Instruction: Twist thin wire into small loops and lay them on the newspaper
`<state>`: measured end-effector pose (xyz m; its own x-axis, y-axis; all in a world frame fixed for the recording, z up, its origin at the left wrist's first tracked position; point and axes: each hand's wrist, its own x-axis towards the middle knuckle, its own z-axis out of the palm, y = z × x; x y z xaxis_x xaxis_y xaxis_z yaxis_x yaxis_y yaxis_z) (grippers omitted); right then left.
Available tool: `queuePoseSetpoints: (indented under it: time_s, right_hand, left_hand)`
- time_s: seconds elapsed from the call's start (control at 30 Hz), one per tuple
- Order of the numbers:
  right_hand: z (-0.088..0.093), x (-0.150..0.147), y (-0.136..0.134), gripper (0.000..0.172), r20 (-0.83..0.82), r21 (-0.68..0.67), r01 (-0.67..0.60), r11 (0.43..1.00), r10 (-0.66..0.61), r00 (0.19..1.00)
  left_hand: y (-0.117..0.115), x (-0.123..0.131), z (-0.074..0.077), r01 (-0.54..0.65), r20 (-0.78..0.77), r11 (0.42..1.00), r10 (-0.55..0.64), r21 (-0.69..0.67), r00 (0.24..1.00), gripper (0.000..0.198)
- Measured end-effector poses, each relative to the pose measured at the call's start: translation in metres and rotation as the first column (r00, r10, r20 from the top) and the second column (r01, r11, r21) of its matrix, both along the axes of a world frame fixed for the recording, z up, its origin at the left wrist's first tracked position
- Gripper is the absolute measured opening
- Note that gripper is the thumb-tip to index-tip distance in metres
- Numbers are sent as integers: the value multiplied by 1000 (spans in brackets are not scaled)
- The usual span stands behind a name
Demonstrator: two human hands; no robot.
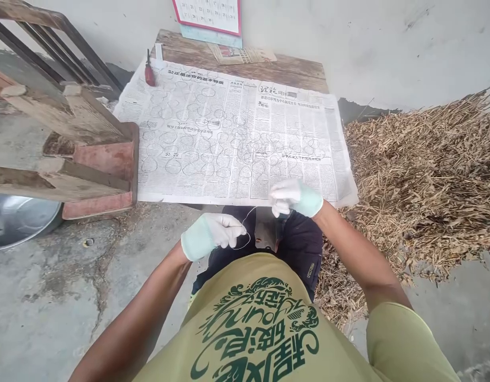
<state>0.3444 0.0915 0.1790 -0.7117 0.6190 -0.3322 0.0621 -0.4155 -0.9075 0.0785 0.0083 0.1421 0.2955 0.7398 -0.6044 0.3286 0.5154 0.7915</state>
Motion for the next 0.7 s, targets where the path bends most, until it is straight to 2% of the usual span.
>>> queuePoseSetpoints:
  time_s: [0.1, 0.17, 0.2, 0.27, 0.33, 0.4, 0.5, 0.6, 0.7]
  right_hand:
    - [10, 7, -6, 41, 20, 104, 165, 981, -168, 986]
    - [16, 5, -20, 47, 177, 216, 127, 968, -167, 970]
    - [18, 0, -29, 47, 282, 265, 70, 962, -147, 948]
    - [15, -17, -48, 39, 416, 266, -6, 964, -109, 903]
    - [5, -38, -64, 25, 426, 234, 17, 972, -118, 897]
    - [-6, -56, -74, 21, 414, 175, 169, 970, -228, 881]
    - [-17, -67, -80, 30, 293, 201, 366, 909, -412, 863]
    - [-20, -63, -82, 39, 139, 238, 412, 879, -451, 882]
    - [-20, -58, -82, 45, 125, 266, 391, 881, -434, 892]
  left_hand:
    - [-2, 2, 6, -135, 41, 991, 134, 21, 990, 32]
    - [-3, 5, 8, -246, 90, 968, 241, 46, 966, 35]
    - [-3, 7, 8, -298, 121, 953, 289, 60, 950, 36]
    - [-3, 12, 5, -375, 196, 923, 354, 83, 914, 38]
    - [-3, 17, 1, -421, 258, 901, 386, 99, 886, 39]
    - [-2, 21, -4, -438, 302, 894, 392, 98, 869, 40]
    - [1, 23, -9, -431, 394, 902, 384, 33, 835, 42]
    - [4, 22, -11, -337, 482, 939, 325, -65, 814, 48]
    - [4, 22, -12, -241, 511, 968, 245, -75, 824, 54]
